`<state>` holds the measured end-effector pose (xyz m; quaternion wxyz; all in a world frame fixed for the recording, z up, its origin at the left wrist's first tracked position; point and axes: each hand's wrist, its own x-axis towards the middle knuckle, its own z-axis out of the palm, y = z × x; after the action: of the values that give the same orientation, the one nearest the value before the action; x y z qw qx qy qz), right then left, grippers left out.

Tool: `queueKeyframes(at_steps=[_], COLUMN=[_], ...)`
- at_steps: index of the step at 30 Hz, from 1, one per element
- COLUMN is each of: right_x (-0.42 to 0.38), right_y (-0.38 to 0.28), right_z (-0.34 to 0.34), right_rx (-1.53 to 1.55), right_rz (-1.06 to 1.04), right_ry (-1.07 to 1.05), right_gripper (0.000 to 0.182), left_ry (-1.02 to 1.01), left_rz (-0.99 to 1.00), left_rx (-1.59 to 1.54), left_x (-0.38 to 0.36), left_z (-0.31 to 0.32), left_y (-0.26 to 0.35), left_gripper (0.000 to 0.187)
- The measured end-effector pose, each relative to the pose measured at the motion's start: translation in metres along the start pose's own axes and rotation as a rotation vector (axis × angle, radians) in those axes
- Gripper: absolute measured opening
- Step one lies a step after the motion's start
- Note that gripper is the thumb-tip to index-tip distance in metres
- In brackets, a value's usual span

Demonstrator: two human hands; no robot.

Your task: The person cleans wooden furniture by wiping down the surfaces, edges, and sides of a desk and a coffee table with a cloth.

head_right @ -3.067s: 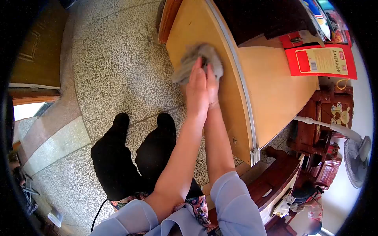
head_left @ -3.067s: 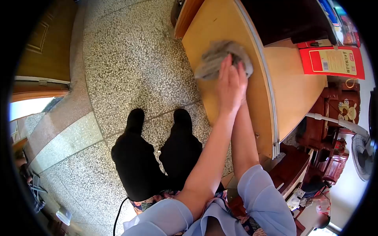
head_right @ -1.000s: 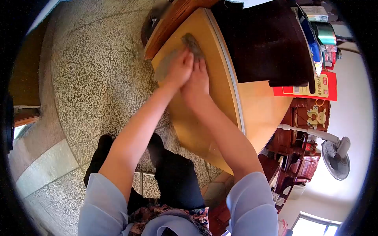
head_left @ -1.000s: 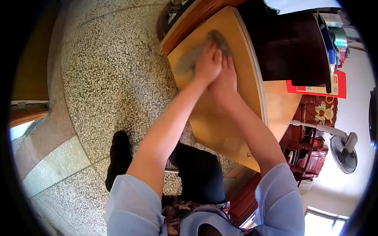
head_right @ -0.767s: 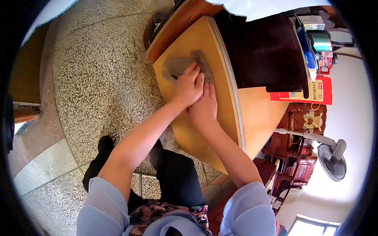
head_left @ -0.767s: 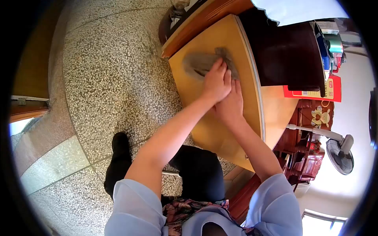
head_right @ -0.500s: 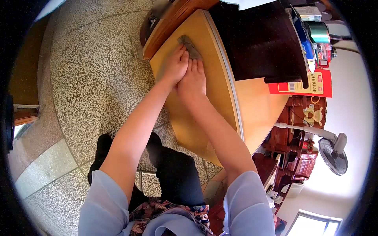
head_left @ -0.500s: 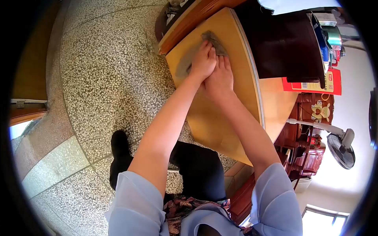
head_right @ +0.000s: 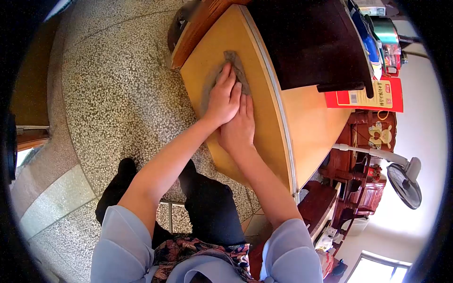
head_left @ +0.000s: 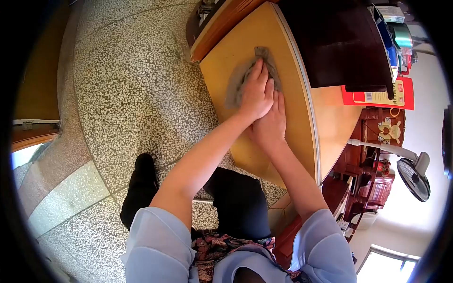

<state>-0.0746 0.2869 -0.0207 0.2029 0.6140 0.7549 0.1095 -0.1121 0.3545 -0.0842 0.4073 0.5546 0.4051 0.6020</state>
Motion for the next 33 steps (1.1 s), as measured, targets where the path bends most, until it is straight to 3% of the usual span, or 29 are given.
queueKeyframes(at_steps=[2,9,19,23,25,28,29,31,33], right_x=[0.003,-0.006,-0.010,0.011,0.031,0.066,0.073,0.080,0.080], right_y=[0.006,0.007,0.024,0.020,0.015,-0.001,-0.008,-0.017,-0.019], right_z=[0.005,0.009,0.009,0.016,0.022,0.042,0.038,0.036,0.033], right_rx=[0.049,0.103,0.046,0.060,0.098,0.046,0.093,0.073,0.126], right_rz=[0.005,0.094,0.037,0.024,-0.006,-0.066,-0.068,-0.023,-0.012], right_ry=[0.037,0.109,0.078,0.140,0.157,0.006,-0.138,-0.135,-0.094], right_gripper=[0.074,0.073,0.068,0.062,0.054,0.055,0.061,0.065,0.065], left_ry=[-0.013,-0.030,0.029,-0.003,0.087,0.175,0.127,0.030,-0.036], left_rz=[-0.026,0.269,0.255,0.121,-0.054,-0.392,-0.450,-0.567,-0.512], left_rx=[-0.008,0.037,-0.148,-0.074,-0.155,-0.181,-0.233,-0.337,-0.124], left_x=[0.006,0.007,0.010,0.023,0.029,0.037,0.041,0.046,0.048], left_z=[0.003,0.005,0.029,0.020,0.019,0.018,0.008,-0.010,-0.016], left_y=[0.005,0.018,-0.014,-0.024,-0.050,-0.119,-0.121,-0.116,-0.104], left_gripper=[0.042,0.043,0.050,0.052,0.052,0.052,0.049,0.044,0.042])
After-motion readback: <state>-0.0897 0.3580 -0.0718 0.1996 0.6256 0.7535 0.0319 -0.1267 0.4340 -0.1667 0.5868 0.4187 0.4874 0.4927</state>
